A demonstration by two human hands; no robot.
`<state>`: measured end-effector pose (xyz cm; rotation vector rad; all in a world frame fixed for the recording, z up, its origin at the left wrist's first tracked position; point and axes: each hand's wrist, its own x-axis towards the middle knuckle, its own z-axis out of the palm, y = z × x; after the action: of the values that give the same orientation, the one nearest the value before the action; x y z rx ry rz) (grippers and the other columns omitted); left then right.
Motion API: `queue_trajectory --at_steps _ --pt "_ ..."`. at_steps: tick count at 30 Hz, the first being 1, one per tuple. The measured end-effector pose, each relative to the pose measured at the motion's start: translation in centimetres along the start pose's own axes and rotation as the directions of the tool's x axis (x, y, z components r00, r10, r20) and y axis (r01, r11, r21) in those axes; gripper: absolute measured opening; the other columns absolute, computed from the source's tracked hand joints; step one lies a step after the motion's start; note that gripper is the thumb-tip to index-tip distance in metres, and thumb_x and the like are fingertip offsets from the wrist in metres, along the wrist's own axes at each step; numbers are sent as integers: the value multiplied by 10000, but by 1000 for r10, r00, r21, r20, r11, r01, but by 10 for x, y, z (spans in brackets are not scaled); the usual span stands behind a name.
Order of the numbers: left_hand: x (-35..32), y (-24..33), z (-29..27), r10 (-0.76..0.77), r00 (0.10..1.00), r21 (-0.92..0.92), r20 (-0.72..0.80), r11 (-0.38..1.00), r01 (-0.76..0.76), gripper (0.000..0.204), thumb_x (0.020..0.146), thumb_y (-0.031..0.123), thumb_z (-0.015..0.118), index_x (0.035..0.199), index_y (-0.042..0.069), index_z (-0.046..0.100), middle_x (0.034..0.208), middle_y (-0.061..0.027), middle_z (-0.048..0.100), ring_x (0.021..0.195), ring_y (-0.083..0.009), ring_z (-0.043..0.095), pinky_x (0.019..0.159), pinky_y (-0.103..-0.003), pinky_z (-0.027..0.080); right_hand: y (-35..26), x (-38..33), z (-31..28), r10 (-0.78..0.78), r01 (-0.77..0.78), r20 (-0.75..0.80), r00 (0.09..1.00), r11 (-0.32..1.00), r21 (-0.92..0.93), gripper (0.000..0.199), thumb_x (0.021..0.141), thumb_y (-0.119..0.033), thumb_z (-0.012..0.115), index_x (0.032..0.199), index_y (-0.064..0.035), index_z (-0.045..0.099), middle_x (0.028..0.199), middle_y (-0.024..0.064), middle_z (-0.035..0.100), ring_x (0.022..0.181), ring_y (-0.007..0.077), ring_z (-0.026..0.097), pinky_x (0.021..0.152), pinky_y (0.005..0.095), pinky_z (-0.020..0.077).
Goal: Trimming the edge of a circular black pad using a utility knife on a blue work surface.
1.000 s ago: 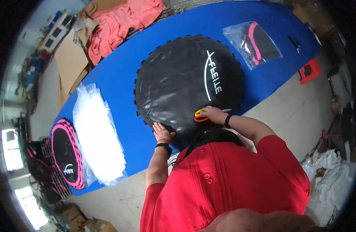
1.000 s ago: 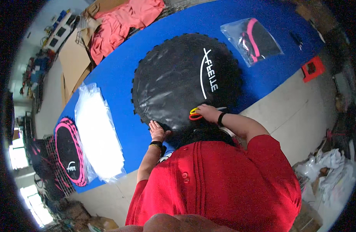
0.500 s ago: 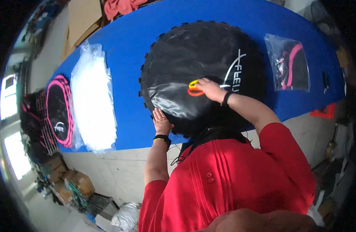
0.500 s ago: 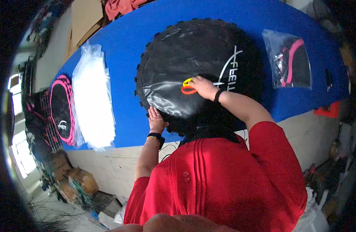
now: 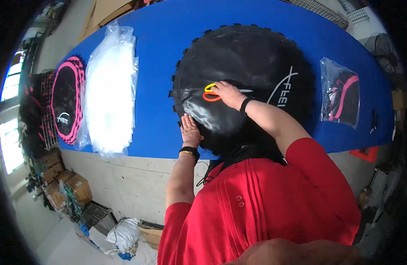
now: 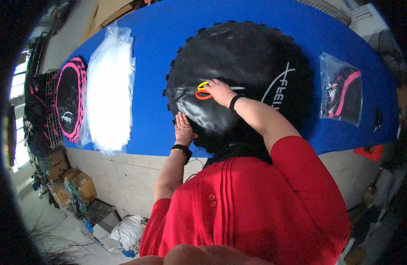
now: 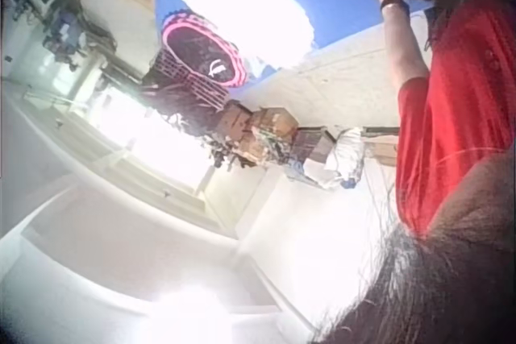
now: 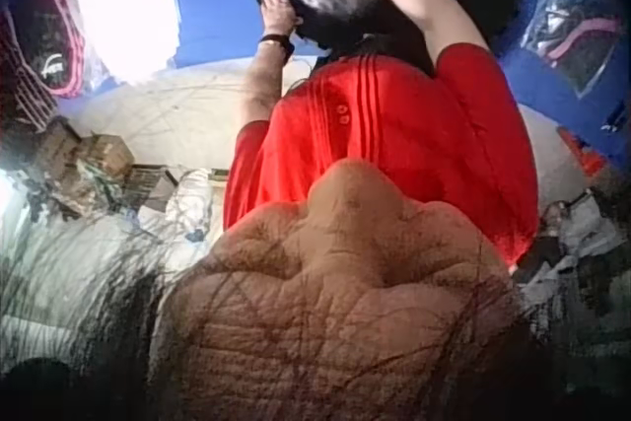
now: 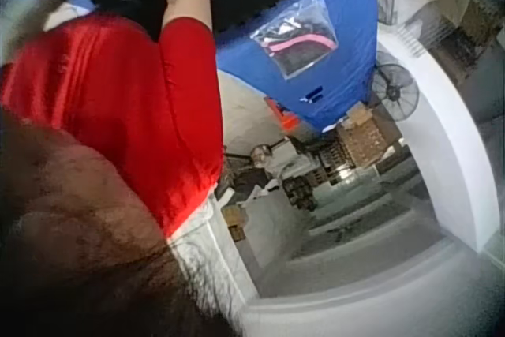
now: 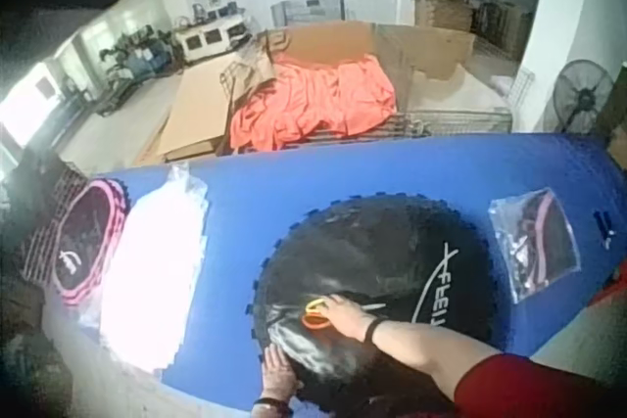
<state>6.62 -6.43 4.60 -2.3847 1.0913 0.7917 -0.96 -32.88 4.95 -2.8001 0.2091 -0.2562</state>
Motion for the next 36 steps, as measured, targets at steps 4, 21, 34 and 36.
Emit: queue_trajectory --at_steps 4,21,34,36 --pt "1 -3 1 21 1000 -19 -6 1000 -21 1349 651 531 859 1579 -32 58 1672 -205 0 1548 -364 47 1202 -475 252 -13 -27 -12 15 -17 94 995 1000 15 297 886 -86 542 1175 -61 604 1187 153 588 1154 327 577 984 398 500" --pt "-1 -7 3 41 999 -47 -4 998 -41 1370 644 557 853 1585 -10 35 1678 -182 -43 1553 -346 23 1197 -476 260 -65 81 32 13 13 214 977 993 -119 323 896 -85 542 1207 -64 624 1236 158 611 1197 319 573 1010 389 485" --pt "0 -8 -2 81 997 16 8 997 -81 1246 760 574 749 1574 -50 42 1656 -257 -68 1538 -421 -5 1182 -549 253 -66 56 24 -14 39 207 978 992 -117 365 877 -52 562 1240 -77 594 1325 169 568 1249 327 550 1023 394 495" --pt "0 -8 -2 85 994 -5 62 996 -85 1255 755 578 751 1574 -50 36 1656 -258 -70 1538 -422 -8 1182 -548 254 -68 75 31 -2 32 280 960 995 -100 387 887 -63 558 1272 -83 586 1355 166 552 1278 321 530 1029 384 493"
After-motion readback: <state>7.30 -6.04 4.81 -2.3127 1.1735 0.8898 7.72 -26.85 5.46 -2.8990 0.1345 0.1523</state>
